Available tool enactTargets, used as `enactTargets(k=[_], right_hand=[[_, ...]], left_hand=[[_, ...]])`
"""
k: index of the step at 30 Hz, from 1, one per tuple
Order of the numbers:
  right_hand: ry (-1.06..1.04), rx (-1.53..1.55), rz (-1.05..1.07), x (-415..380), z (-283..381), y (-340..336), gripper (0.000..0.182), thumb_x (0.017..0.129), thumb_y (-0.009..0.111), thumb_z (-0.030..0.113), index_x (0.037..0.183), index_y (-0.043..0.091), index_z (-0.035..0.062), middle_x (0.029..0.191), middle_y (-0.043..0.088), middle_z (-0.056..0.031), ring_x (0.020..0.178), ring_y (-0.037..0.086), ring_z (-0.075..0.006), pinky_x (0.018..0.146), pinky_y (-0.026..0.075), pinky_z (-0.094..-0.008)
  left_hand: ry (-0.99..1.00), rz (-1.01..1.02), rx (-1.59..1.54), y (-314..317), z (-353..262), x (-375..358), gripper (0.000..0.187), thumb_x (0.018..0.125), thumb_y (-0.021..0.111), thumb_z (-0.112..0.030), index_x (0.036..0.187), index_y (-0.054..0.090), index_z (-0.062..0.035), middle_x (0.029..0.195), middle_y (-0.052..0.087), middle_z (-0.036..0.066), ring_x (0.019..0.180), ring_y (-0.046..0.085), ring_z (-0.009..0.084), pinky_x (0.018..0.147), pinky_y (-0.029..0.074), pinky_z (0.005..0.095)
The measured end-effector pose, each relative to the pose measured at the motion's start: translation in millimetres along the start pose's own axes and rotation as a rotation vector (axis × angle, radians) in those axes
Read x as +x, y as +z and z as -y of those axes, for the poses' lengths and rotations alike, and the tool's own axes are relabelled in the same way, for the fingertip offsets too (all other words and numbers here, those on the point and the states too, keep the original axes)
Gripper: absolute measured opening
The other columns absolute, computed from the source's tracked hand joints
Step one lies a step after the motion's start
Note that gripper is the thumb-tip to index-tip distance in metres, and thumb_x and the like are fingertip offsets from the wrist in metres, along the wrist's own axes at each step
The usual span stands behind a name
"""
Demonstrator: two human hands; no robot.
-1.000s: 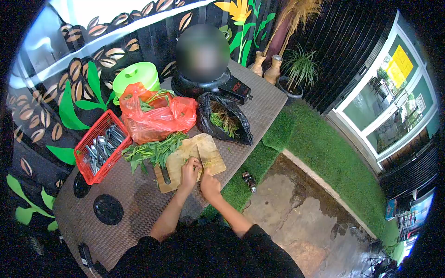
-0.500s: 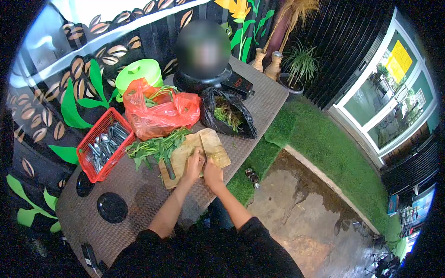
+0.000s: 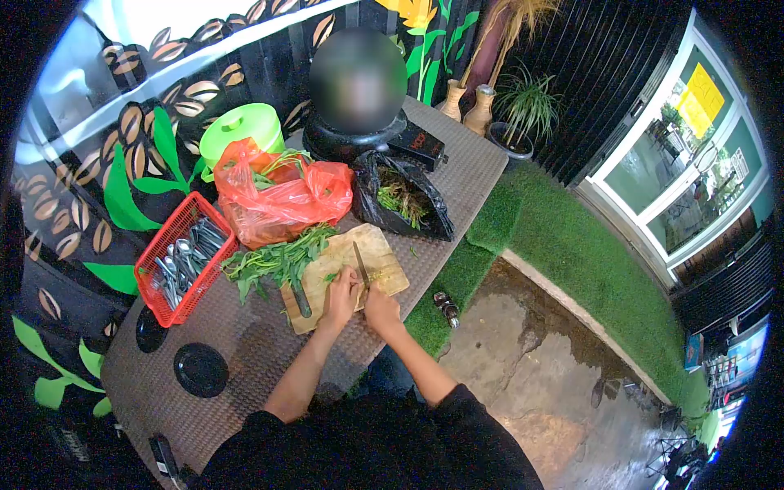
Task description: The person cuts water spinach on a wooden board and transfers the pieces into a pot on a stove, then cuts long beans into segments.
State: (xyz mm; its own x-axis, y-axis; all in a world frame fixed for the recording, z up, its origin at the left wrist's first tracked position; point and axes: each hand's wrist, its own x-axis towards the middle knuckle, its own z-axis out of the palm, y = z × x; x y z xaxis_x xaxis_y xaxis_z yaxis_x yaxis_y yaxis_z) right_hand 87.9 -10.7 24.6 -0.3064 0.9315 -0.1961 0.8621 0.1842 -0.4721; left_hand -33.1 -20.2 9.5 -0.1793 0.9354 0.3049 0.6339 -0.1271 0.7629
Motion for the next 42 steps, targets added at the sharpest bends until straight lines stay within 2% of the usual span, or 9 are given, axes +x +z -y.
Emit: enactTargets(k=[4,7,15,18,25,27,31,33,42], right_hand=[[0.123,-0.054,-0.087,-12.7,10.1,24.2,0.028,0.09,0.041,0.022,0.109,0.041,0.0006,0.084,0.062,-0.0273,0.077,0.063,-0.0417,0.068,0.051,-0.0491],[0.082,-0.06,-0.038,3.5,12.9,11.7,0.029,0.089,0.041,0.019,0.11,0.039,-0.001,0.085,0.063,-0.0266,0.076,0.064,-0.0411,0.068,0.051,-0.0493],[0.09,-0.063,-0.114,-9.0,10.6,27.5,0.026,0.087,0.043,0.017,0.106,0.041,-0.0014,0.077,0.063,-0.025,0.074,0.064,-0.0405,0.064,0.051,-0.049],[0.072,-0.039,-0.089,3.2,10.7,18.4,0.024,0.088,0.043,0.017,0.104,0.041,-0.0003,0.077,0.063,-0.0257,0.074,0.064,-0.0408,0.064,0.051,-0.0497],[0.075,-0.047,-0.083,-20.0,11.4,18.3,0.026,0.089,0.043,0.02,0.106,0.04,0.0002,0.078,0.063,-0.0266,0.074,0.063,-0.0417,0.064,0.05,-0.0507],[0.069,-0.05,-0.054,-17.9,7.8,14.3,0.028,0.089,0.042,0.021,0.107,0.04,0.0001,0.079,0.063,-0.0267,0.074,0.063,-0.0417,0.064,0.051,-0.0505],[0.01,-0.081,0.008,-6.5,-5.2,6.8,0.033,0.091,0.042,0.024,0.113,0.038,-0.0006,0.082,0.062,-0.0265,0.074,0.063,-0.0412,0.064,0.051,-0.0498],[0.008,-0.088,0.009,-3.0,-8.1,6.3,0.034,0.091,0.042,0.025,0.113,0.038,-0.001,0.082,0.063,-0.0261,0.075,0.063,-0.041,0.064,0.05,-0.0497],[0.026,-0.09,-0.015,-13.4,0.6,2.8,0.026,0.087,0.04,0.014,0.108,0.039,-0.0005,0.084,0.064,-0.026,0.078,0.065,-0.0396,0.069,0.051,-0.0483]], left_hand=[[0.016,-0.005,-0.024,0.0,5.5,0.7,0.024,0.074,0.059,0.006,0.091,0.045,-0.0042,0.079,0.059,0.016,0.076,0.061,0.0341,0.063,0.047,0.0412],[-0.12,0.055,-0.16,-1.4,4.4,8.2,0.025,0.071,0.059,0.013,0.088,0.046,-0.0004,0.074,0.06,0.016,0.077,0.064,0.0304,0.065,0.049,0.0357],[0.005,0.007,-0.094,-3.6,10.1,6.7,0.026,0.07,0.058,0.016,0.09,0.051,0.0013,0.077,0.06,0.015,0.073,0.064,0.0255,0.065,0.051,0.0318],[-0.038,-0.034,-0.224,0.8,6.4,3.2,0.017,0.073,0.053,0.011,0.085,0.052,-0.001,0.077,0.06,0.015,0.076,0.06,0.0311,0.066,0.049,0.0378],[0.011,-0.065,-0.168,0.4,5.0,2.9,0.013,0.077,0.049,0.009,0.086,0.054,0.0004,0.081,0.059,0.018,0.076,0.061,0.0327,0.067,0.05,0.0378],[0.018,-0.009,-0.123,0.1,8.8,8.1,0.015,0.08,0.05,0.007,0.091,0.058,0.0007,0.081,0.063,0.016,0.08,0.064,0.0267,0.068,0.051,0.0347],[-0.037,0.008,-0.262,-11.0,9.0,16.1,0.015,0.077,0.056,0.006,0.09,0.062,0.0002,0.077,0.065,0.015,0.079,0.064,0.0255,0.067,0.051,0.0334],[-0.021,0.137,-0.053,-23.9,10.8,15.4,0.018,0.072,0.064,0.006,0.089,0.065,0.0006,0.079,0.065,0.015,0.078,0.064,0.0255,0.069,0.051,0.032],[0.109,0.093,-0.008,-2.2,41.0,15.0,0.02,0.067,0.07,-0.001,0.087,0.068,0.0004,0.082,0.063,0.015,0.076,0.06,0.0263,0.069,0.049,0.0341]])
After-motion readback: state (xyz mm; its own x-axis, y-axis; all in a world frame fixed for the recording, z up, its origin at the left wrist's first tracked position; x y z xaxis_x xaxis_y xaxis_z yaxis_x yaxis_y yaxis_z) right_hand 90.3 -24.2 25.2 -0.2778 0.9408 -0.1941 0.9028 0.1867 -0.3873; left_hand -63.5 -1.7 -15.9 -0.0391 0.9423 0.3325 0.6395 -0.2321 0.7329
